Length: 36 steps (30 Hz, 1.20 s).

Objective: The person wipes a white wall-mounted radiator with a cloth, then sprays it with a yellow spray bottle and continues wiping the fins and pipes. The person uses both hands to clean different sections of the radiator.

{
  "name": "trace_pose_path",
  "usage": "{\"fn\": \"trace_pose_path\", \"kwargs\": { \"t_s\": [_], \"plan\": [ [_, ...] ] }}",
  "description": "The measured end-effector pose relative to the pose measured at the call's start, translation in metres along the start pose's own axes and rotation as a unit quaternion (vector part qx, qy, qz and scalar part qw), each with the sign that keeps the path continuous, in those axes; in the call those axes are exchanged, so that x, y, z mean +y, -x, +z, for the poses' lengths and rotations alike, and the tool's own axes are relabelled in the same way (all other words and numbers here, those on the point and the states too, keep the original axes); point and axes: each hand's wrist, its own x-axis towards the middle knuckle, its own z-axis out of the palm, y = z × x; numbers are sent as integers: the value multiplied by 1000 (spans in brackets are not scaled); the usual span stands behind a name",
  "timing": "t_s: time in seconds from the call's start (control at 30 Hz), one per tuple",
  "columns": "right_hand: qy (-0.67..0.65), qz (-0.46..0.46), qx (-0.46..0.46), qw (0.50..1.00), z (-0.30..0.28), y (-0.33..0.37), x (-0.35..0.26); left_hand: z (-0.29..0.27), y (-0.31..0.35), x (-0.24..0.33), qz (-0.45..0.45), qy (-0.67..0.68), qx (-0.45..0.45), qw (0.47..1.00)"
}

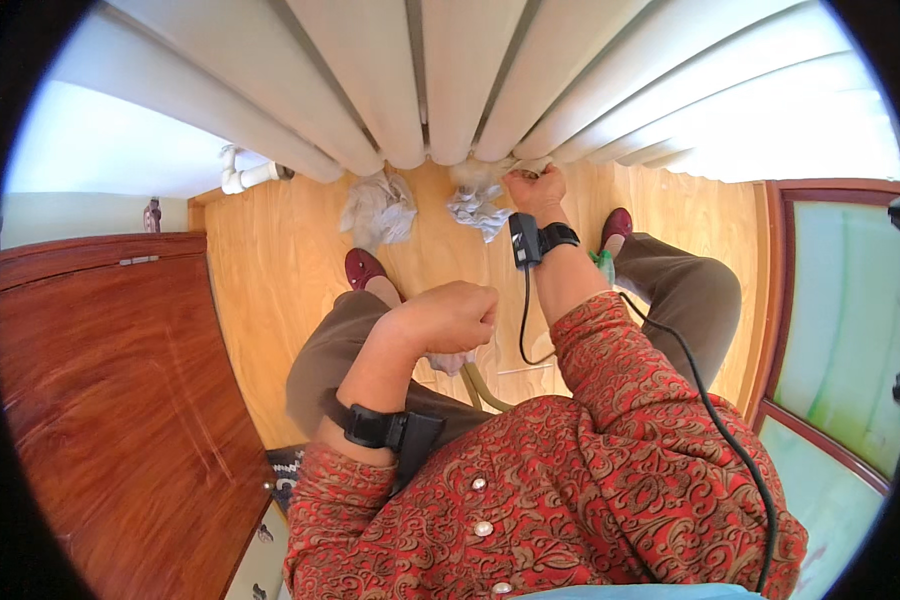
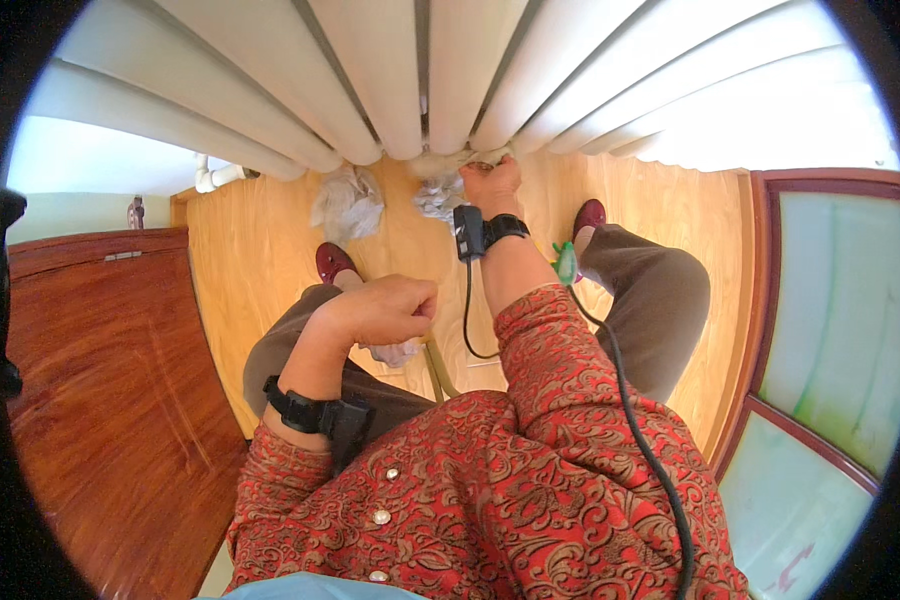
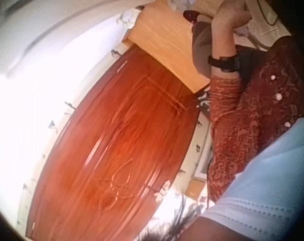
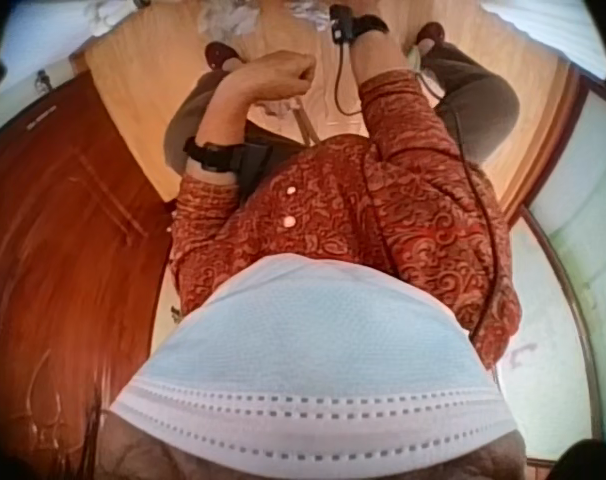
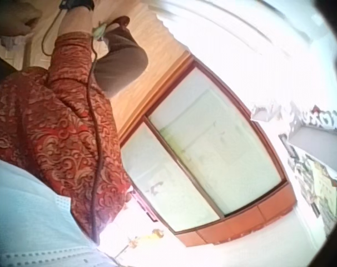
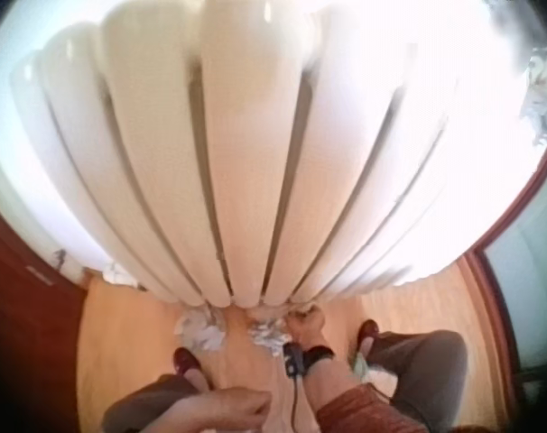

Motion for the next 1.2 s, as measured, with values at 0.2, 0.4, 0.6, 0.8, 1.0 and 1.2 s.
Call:
{"fn": "trace_pose_path", "kwargs": {
  "t_s": [0.2, 0.4, 0.6, 0.8, 1.0, 1.2],
  "plan": [
    [73, 59, 8, 996, -18, -6, 62, 1, 3, -2, -19, -14, -3, 1000],
    [82, 217, -81, 969, 0, 9, 128, -3, 6, -1, -35, -2, -16, 999],
    [39, 242, -78, 966, 36, 48, 134, -12, 21, -4, -19, 27, 21, 999],
    [133, 124, -97, 979, 30, 46, 141, -4, 22, -5, -20, 33, 37, 999],
    [188, 56, -118, 974, 25, 40, 148, -5, 23, -12, -28, 19, 51, 998],
    [179, 130, -137, 965, 24, 50, 122, -4, 27, -6, -33, -8, 61, 998]
  ]
}}
